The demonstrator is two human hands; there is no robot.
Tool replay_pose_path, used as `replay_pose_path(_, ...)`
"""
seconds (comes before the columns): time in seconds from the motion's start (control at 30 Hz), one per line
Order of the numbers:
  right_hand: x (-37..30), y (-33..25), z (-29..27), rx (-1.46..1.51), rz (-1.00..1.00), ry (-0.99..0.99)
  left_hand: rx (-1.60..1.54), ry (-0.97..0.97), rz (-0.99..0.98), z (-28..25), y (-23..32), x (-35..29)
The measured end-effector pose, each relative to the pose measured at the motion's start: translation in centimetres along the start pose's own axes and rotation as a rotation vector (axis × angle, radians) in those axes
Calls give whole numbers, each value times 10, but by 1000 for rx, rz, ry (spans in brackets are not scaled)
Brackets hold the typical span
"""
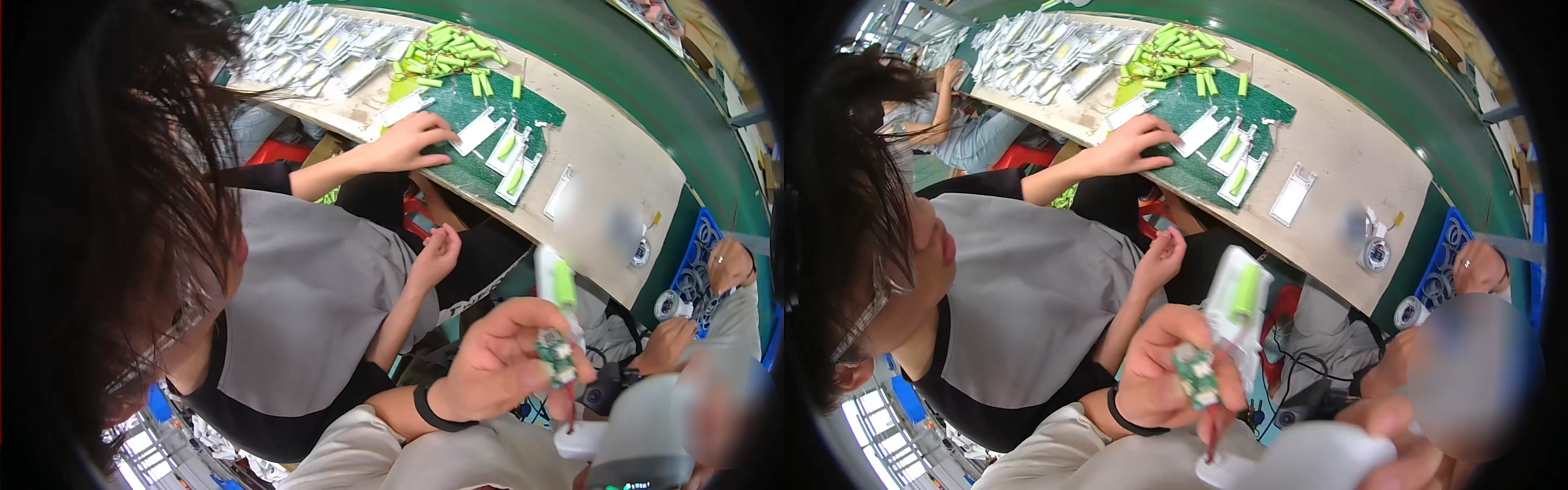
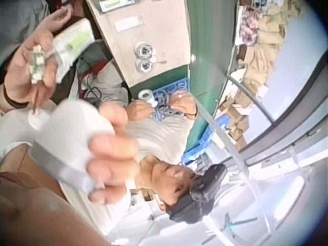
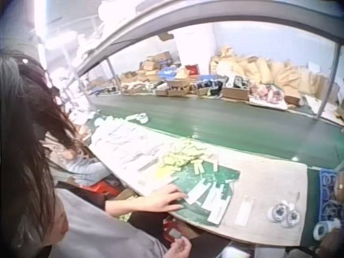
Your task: Assembling electronic modules by connecting circuit boards, wires, and housing components.
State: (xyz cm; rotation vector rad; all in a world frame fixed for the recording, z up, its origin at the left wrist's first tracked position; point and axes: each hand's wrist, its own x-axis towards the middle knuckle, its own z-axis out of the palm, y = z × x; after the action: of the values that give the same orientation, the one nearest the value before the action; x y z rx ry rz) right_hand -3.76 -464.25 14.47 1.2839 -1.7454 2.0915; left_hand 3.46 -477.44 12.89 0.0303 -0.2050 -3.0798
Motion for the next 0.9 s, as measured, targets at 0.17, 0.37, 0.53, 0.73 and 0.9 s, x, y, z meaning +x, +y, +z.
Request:
replay_pose_path(0.17, -7, -8, 0, 15, 75, 34, 20, -40, -38, -1, 6, -2)
replay_pose_path(0.37, -10, -8, 2, 10, 172, 75, 31, 36, 146, -28, 13, 1)
replay_pose_path(0.53, 25, 77, 67, -240, -123, -251, -40, 397, 271, -104, 36, 9)
replay_pose_path(0.73, 15, 104, 84, -263, -62, -232, -135, 307, 325, -123, 46, 24)
replay_pose_path(0.9, 8, 107, 79, -273, -46, -226, 51, 336, 338, -125, 47, 23)
